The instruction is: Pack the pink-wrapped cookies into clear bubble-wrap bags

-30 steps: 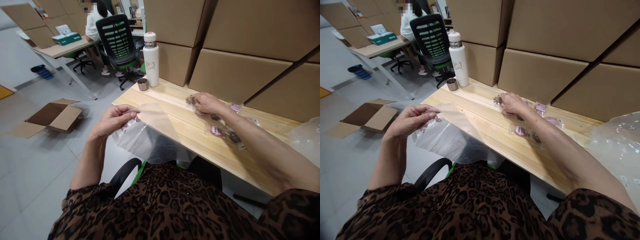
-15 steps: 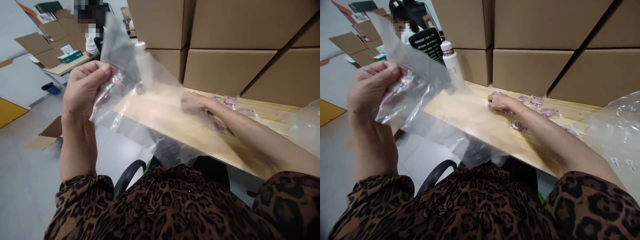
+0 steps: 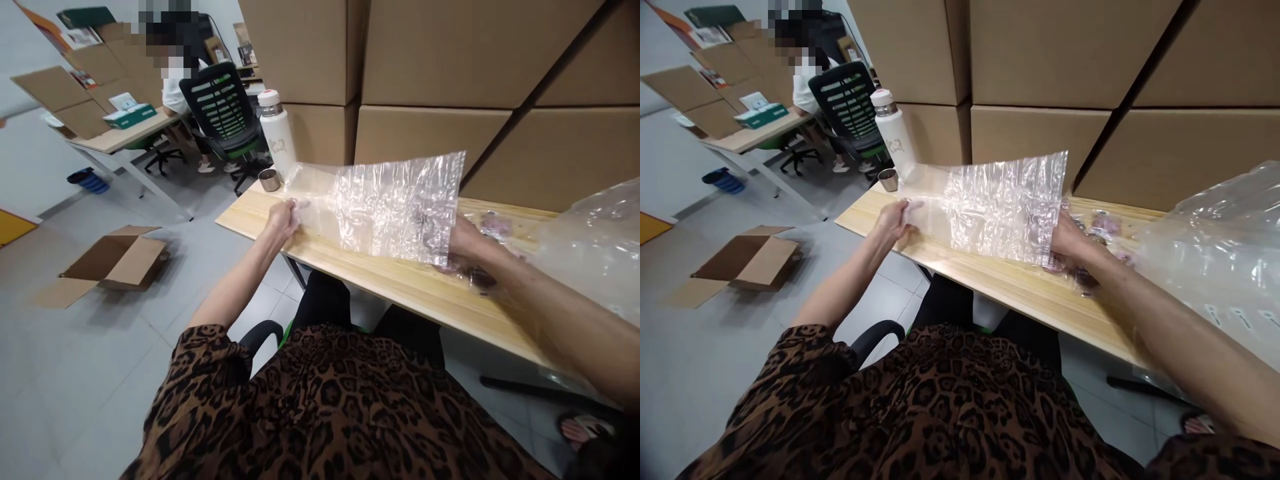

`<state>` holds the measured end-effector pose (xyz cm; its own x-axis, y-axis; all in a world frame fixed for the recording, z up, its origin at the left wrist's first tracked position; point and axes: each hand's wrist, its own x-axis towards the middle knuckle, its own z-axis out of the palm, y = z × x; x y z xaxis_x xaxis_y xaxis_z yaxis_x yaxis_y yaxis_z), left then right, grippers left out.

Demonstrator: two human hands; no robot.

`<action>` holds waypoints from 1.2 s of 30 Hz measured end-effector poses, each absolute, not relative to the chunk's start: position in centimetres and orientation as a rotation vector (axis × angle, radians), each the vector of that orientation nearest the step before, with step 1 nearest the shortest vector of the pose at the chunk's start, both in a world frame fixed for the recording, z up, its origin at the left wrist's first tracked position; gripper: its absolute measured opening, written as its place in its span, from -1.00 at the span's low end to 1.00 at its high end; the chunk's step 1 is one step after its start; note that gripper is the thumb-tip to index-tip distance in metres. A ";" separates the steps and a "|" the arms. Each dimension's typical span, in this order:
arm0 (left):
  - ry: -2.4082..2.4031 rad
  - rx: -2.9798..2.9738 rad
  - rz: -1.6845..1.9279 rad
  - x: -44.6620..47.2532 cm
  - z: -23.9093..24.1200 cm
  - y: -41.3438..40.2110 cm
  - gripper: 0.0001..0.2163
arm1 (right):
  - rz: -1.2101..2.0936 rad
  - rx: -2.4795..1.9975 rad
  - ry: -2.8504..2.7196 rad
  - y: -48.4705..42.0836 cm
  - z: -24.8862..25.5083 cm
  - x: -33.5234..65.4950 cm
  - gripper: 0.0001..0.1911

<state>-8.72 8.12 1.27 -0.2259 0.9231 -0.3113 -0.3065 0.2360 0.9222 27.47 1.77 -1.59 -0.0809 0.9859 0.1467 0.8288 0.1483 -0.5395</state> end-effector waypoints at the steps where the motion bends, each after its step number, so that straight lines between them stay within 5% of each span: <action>1: 1.325 0.654 1.286 -8.2 0.7 7.9 -0.84 | 0.443 -1.741 -1.923 1.8 -1.7 27.8 -0.80; 5: 1.341 0.710 1.198 -7.7 0.0 6.7 -0.86 | 0.411 -1.740 -1.524 3.2 -1.2 29.5 -0.80; 8: 1.363 0.812 1.078 -8.3 0.0 5.7 -0.86 | 0.131 -1.675 -1.134 5.5 0.4 31.4 -0.64; 11: 1.386 0.931 0.956 -8.7 -0.2 4.9 -0.88 | -0.078 -1.468 -0.983 7.5 2.2 32.2 -0.71; 18: 1.288 0.851 1.042 -7.8 -0.6 5.2 -0.81 | 0.607 -1.034 -1.507 7.2 1.9 19.6 -0.78; 23: 1.164 0.637 1.101 -6.9 -0.6 6.0 -0.83 | 0.654 -1.230 -1.800 8.1 -0.8 10.1 -0.82; 30: 0.878 0.438 0.976 -6.0 -0.2 6.3 -0.65 | 0.916 -1.254 -1.855 8.4 -2.8 7.8 -0.36; 36: 1.029 0.476 1.050 -4.5 -0.2 5.9 -0.74 | 1.145 -1.126 -1.719 7.6 -1.4 11.5 -0.13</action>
<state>-4.49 5.94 -0.23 0.1178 0.8793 -0.4615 -0.4792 0.4574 0.7491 11.51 7.60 -1.39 -0.3138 0.9416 0.1219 0.2506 0.2059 -0.9459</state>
